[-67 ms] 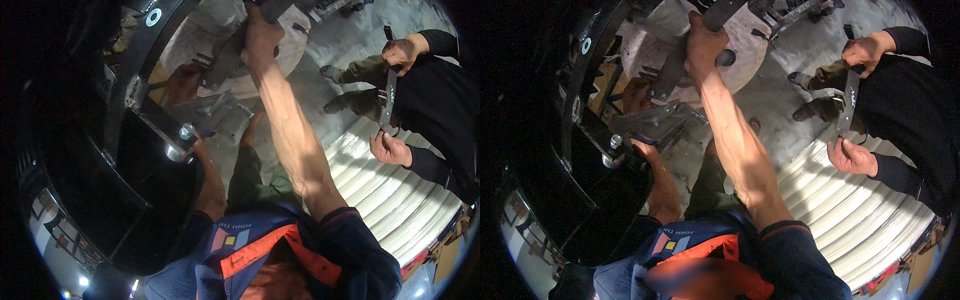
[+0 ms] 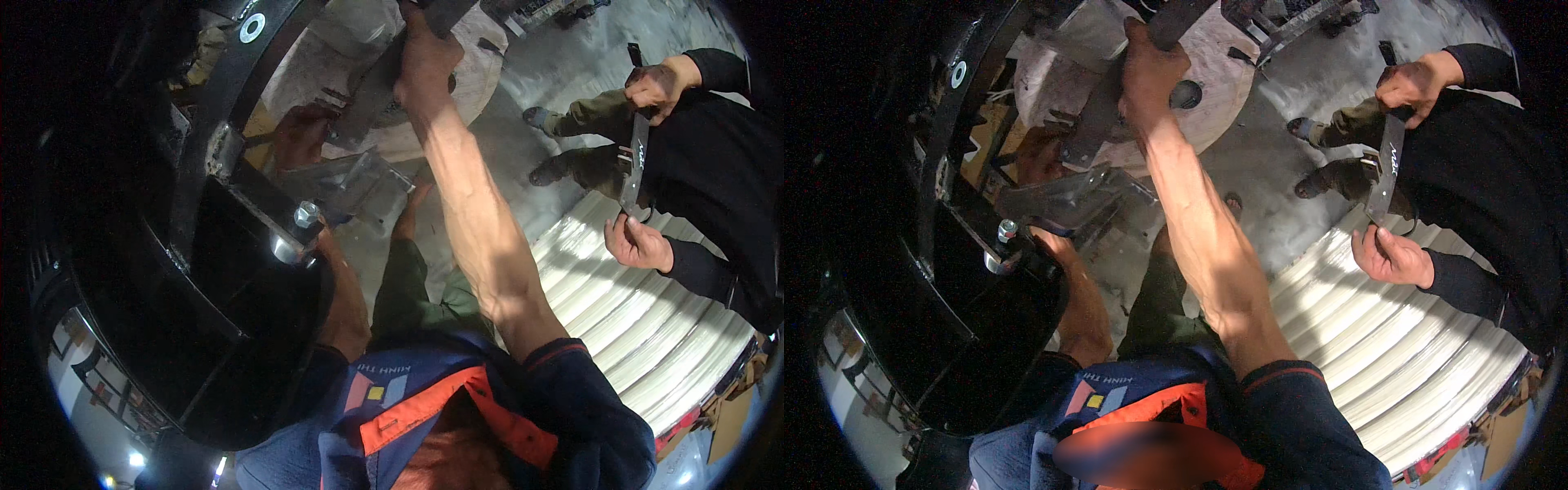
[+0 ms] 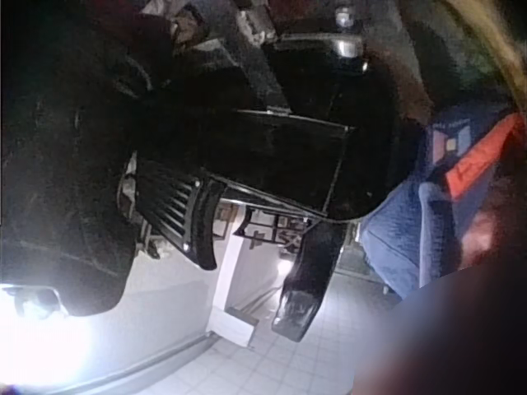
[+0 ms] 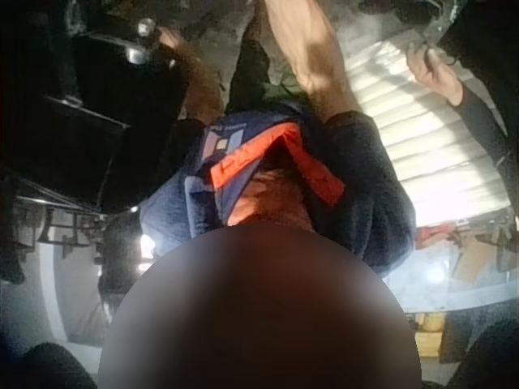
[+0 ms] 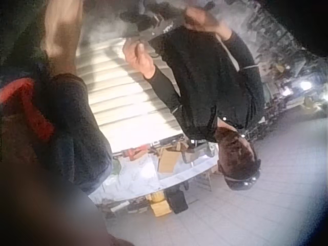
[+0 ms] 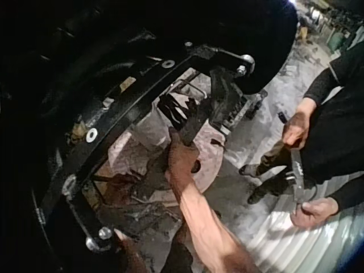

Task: The person uses a cordless drill to fasten a black plastic cover onto a motorcycle frame, then aligns and secures a metal bracket with bolts and nuts. A coworker assists by handing parts and holding components in place.

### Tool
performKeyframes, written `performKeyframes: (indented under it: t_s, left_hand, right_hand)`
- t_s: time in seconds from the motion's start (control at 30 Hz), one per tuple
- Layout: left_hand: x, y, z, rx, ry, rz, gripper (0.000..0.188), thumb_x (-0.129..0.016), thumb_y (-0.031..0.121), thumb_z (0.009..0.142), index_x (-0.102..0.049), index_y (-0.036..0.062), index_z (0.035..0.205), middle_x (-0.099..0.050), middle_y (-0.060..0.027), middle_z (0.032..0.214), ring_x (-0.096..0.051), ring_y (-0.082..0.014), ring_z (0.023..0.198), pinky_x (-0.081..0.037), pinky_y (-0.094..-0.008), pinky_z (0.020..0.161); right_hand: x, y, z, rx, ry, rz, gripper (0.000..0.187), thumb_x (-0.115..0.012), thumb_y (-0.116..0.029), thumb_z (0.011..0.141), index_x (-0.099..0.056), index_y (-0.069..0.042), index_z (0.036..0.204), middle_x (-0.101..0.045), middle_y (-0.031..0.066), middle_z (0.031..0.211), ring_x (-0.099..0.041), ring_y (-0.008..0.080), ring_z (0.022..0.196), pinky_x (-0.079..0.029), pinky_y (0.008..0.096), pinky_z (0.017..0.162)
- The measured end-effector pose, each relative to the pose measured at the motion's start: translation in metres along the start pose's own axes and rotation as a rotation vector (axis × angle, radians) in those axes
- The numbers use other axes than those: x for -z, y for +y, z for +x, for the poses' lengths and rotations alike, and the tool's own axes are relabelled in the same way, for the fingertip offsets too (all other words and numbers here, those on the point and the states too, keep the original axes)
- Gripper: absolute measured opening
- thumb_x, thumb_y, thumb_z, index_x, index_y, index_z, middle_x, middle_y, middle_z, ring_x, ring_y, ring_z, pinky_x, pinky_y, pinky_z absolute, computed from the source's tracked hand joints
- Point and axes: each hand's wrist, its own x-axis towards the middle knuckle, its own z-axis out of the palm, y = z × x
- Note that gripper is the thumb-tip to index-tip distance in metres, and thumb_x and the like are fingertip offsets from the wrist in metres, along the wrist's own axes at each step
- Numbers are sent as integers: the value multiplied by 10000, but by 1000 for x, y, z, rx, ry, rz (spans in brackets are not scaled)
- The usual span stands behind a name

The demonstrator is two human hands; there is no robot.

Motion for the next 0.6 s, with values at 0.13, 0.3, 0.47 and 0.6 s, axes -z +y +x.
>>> performKeyframes:
  t_s: [0.13, 0.3, 0.47, 0.6]
  left_hand:
    - [-9, 5, 12, -425, 196, 306, 258, -652, 91, 927, -630, 85, 1183, -684, -109, 1000, -619, -157, 633, -510, -296, 538]
    - [-11, 46, 2, 671, -52, 71, 362, -608, 143, 897, -628, 84, 1254, -671, -95, 998, -621, -230, 732, -517, -315, 648]
    - [-38, 56, -32, 955, 321, -598, 336, -588, 152, 906, -623, 64, 1229, -646, -92, 1000, -605, -243, 801, -510, -324, 721]
    - [-68, 66, -77, 898, 676, -546, 303, -575, 157, 924, -618, 53, 1205, -631, -90, 1011, -597, -241, 844, -509, -331, 769]
  right_hand:
    - [-4, -2, 0, -27, 5, -17, 204, -787, -137, 750, -657, 17, 779, -628, 37, 752, -539, 164, 661, -445, 358, 625]
    - [-7, -4, 2, 3, 42, -34, 272, -806, -140, 734, -677, 46, 885, -674, 89, 871, -600, 206, 775, -481, 388, 710]
    - [-10, 2, 9, -95, 47, -144, 376, -814, -148, 749, -683, 59, 1034, -690, 123, 1035, -631, 243, 886, -497, 400, 783]
    - [-8, 5, 10, -177, 105, -183, 416, -830, -171, 739, -674, 74, 1038, -694, 152, 1051, -633, 260, 893, -505, 426, 783]
